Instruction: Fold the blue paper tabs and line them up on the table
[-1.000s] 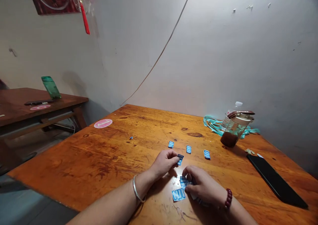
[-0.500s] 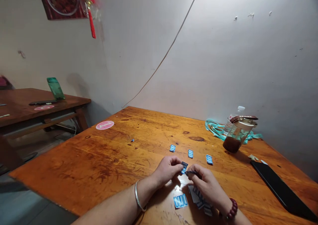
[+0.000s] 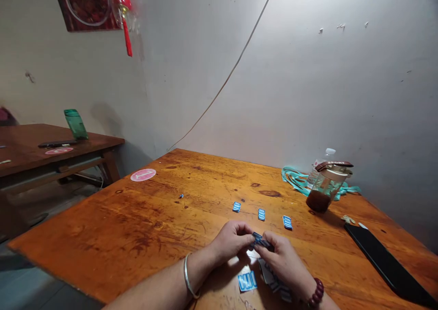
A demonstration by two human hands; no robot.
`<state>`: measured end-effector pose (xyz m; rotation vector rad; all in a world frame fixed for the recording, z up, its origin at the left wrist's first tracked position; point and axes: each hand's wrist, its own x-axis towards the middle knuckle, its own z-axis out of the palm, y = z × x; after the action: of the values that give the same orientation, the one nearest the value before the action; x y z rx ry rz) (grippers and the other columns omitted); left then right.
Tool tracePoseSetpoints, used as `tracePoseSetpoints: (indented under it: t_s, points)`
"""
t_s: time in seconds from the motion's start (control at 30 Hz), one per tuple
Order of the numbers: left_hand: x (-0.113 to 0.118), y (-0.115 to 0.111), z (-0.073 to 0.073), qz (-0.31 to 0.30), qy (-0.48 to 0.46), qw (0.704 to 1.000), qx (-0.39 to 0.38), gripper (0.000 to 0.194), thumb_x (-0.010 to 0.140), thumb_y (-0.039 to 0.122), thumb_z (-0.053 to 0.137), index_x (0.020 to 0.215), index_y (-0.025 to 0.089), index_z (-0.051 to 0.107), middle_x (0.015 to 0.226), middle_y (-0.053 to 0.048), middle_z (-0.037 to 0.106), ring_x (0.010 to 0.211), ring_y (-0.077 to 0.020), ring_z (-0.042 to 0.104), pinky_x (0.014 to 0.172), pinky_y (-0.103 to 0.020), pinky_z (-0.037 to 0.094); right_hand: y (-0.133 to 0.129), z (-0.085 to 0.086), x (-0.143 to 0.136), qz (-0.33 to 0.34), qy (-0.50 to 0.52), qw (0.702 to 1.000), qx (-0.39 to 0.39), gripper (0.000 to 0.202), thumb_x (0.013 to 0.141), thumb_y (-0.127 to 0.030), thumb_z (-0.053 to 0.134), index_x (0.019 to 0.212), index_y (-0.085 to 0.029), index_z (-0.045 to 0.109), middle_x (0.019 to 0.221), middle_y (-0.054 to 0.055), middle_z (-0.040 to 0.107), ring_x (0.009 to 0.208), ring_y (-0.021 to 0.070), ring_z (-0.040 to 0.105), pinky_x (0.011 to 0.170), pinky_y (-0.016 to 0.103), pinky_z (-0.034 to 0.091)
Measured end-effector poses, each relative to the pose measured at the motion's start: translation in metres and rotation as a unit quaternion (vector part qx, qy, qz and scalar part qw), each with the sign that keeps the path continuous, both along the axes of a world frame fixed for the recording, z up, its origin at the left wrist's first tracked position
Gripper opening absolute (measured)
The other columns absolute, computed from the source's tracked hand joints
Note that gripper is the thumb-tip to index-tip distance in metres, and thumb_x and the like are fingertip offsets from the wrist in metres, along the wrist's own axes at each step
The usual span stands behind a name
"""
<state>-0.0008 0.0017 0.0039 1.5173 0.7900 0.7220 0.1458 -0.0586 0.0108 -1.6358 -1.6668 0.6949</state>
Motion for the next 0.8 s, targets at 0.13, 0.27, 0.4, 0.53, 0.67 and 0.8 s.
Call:
tracePoseSetpoints:
  t_s: [0.13, 0.27, 0.4, 0.53, 0.67, 0.8]
  points:
    - [0.0, -0.001, 0.001, -0.019, 0.021, 0.999, 0.017, 0.015, 0.064, 0.026, 0.058, 0.066, 0.011, 0.061, 0.061, -0.001, 0.058, 0.056, -0.01, 0.05, 0.051, -0.02, 0.037, 0.001, -0.006, 0.002, -0.011, -0.009, 1.0, -0.005, 0.031, 0.075, -0.04, 0.05, 0.054, -0.018, 0.041, 0.05, -0.006, 0.042, 0.051, 0.0091, 0.04, 0.046, 0.019, 0.029]
    - [-0.001, 0.0, 0.001, -0.028, 0.006, 0.999, -0.021, 0.014, 0.063, 0.025, 0.058, 0.068, 0.012, 0.059, 0.06, 0.001, 0.056, 0.051, -0.0089, 0.05, 0.049, -0.02, 0.037, 0.001, -0.01, 0.002, 0.005, 0.03, 1.0, 0.009, 0.028, 0.074, -0.04, 0.052, 0.058, -0.018, 0.045, 0.054, -0.005, 0.045, 0.053, 0.0096, 0.043, 0.047, 0.018, 0.033]
    - [-0.001, 0.004, -0.002, 0.014, -0.008, 1.0, -0.019, 0.017, 0.063, 0.027, 0.06, 0.068, 0.012, 0.057, 0.06, 0.0, 0.055, 0.051, -0.0083, 0.049, 0.047, -0.018, 0.036, 0.003, -0.01, 0.0, 0.015, 0.132, 0.991, 0.006, 0.026, 0.076, -0.042, 0.049, 0.065, -0.019, 0.048, 0.06, -0.004, 0.048, 0.055, 0.0102, 0.046, 0.048, 0.018, 0.039]
    - [-0.001, 0.006, -0.003, 0.032, -0.01, 0.998, -0.054, 0.019, 0.063, 0.03, 0.06, 0.069, 0.012, 0.056, 0.057, 0.001, 0.055, 0.047, -0.0082, 0.048, 0.043, -0.018, 0.036, 0.003, -0.004, 0.001, -0.016, 0.186, 0.982, 0.015, 0.024, 0.076, -0.042, 0.049, 0.067, -0.019, 0.05, 0.062, -0.003, 0.048, 0.056, 0.0109, 0.047, 0.048, 0.019, 0.041]
    - [0.0, 0.003, 0.001, 0.033, -0.01, 0.996, -0.08, 0.021, 0.061, 0.031, 0.061, 0.069, 0.012, 0.054, 0.056, 0.001, 0.055, 0.044, -0.0087, 0.048, 0.04, -0.018, 0.035, -0.002, 0.006, 0.002, 0.016, 0.139, 0.989, 0.041, 0.022, 0.078, -0.037, 0.047, 0.066, -0.019, 0.051, 0.061, -0.003, 0.049, 0.055, 0.0107, 0.046, 0.05, 0.02, 0.039]
    - [0.0, 0.002, -0.001, 0.013, -0.016, 0.997, -0.078, 0.026, 0.059, 0.034, 0.066, 0.069, 0.012, 0.056, 0.058, 0.001, 0.054, 0.046, -0.0078, 0.048, 0.044, -0.019, 0.036, -0.004, 0.009, -0.003, 0.045, 0.06, 0.995, 0.071, 0.023, 0.079, -0.034, 0.046, 0.063, -0.018, 0.051, 0.058, -0.003, 0.048, 0.056, 0.011, 0.043, 0.051, 0.021, 0.035]
